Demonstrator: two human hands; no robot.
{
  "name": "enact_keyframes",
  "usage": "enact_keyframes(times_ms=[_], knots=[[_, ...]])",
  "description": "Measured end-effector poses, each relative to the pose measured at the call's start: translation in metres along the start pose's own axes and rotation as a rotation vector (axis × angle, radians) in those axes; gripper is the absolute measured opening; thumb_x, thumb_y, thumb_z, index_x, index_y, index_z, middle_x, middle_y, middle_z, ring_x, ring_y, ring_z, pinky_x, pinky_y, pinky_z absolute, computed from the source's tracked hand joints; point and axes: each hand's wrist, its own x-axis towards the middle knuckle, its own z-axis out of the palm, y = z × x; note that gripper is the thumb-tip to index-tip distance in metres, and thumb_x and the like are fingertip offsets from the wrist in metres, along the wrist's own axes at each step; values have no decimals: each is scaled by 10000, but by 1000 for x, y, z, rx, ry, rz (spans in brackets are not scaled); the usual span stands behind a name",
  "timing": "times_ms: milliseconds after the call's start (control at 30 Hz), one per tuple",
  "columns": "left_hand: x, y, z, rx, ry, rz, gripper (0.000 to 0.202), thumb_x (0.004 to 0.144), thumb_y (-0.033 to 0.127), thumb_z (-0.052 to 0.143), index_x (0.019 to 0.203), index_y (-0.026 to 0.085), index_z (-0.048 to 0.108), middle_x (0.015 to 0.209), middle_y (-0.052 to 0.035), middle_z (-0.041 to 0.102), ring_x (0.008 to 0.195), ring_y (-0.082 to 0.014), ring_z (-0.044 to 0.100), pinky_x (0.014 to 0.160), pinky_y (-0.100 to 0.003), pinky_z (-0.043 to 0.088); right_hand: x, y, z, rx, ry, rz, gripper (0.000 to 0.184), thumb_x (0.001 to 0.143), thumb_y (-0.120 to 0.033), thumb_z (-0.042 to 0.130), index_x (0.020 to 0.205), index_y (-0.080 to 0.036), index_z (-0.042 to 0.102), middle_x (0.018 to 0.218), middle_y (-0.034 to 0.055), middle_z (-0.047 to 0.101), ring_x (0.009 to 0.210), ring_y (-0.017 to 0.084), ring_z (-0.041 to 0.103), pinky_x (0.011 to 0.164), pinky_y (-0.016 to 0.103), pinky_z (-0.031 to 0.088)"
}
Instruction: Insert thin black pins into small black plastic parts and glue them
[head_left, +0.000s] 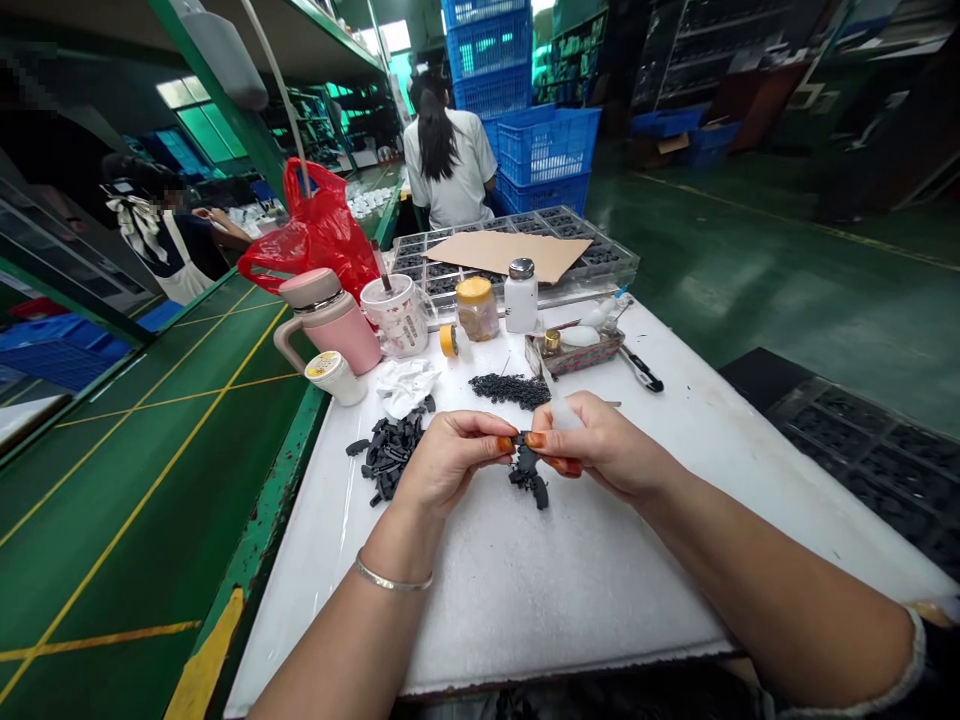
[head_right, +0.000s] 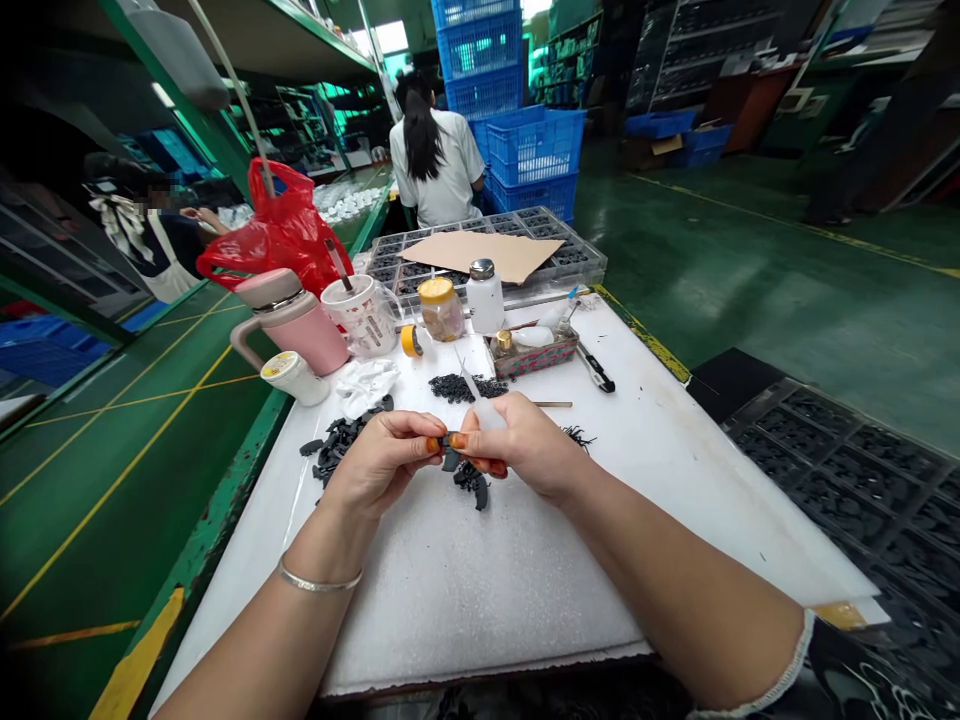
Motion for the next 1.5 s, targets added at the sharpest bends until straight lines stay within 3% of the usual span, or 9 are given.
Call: enact_keyframes(times_ms=[200,400,700,800,900,967,1067,1267,1500], knots=[[-1,0,-3,-96,-55,-70,222,575,180,846,749,118,723,673,-30,682,593,-93,632,585,-172,519,1,0,0,63,-23,16,336,703,-336,730,608,-121,491,482,-36,461,428,31,339,436,181,232],[0,0,-4,-59,-24,-56,224,633,207,814,799,112,698,691,-29,655,619,-94,621,608,-186,523,0,0,-3,-2,-16,9,350,716,-365,717,611,-129,481,497,-40,450,451,37,335,452,187,240],[-4,39,-52,58,400,387,237,632,275,794,794,149,677,696,8,594,593,-61,546,524,-143,455,5,1,-6,-802,5,121,265,716,-380,666,625,-143,591,577,-1,557,547,100,450,497,219,286],[-1,41,-65,307,534,454,239,667,335,755,805,151,692,706,-8,610,620,-95,536,507,-174,408,5,-1,-7,-961,97,99,285,715,-418,663,631,-151,610,602,0,569,581,113,469,506,226,266],[5,34,-70,861,668,494,180,722,328,688,796,171,734,763,-41,667,735,-175,564,649,-272,441,5,-7,-14,-1066,234,38,322,756,-453,619,641,-154,595,626,-1,577,616,120,491,539,227,273],[11,28,-70,1242,682,493,157,757,288,640,825,208,757,872,-55,698,876,-235,561,805,-346,428,4,-11,-21,-1096,334,-6,323,775,-453,594,649,-155,587,629,-2,578,624,122,501,553,225,282],[18,19,-69,1573,607,397,225,776,256,608,947,239,754,1020,-74,688,999,-288,516,908,-401,380,0,-18,-32,-1109,457,-13,308,773,-445,583,656,-160,598,600,2,567,600,128,497,548,229,289],[25,13,-75,1762,607,238,339,779,310,594,1094,252,703,1052,-123,661,990,-318,522,833,-402,409,-11,-32,-53,-1150,557,84,242,771,-408,574,705,-185,641,658,16,617,651,154,539,555,236,312],[25,19,-86,1568,732,262,303,777,253,544,1016,280,729,873,-66,721,865,-283,609,747,-367,431,-4,-14,-62,-1201,337,116,139,704,-209,585,762,-189,710,762,34,675,748,174,586,609,234,341]])
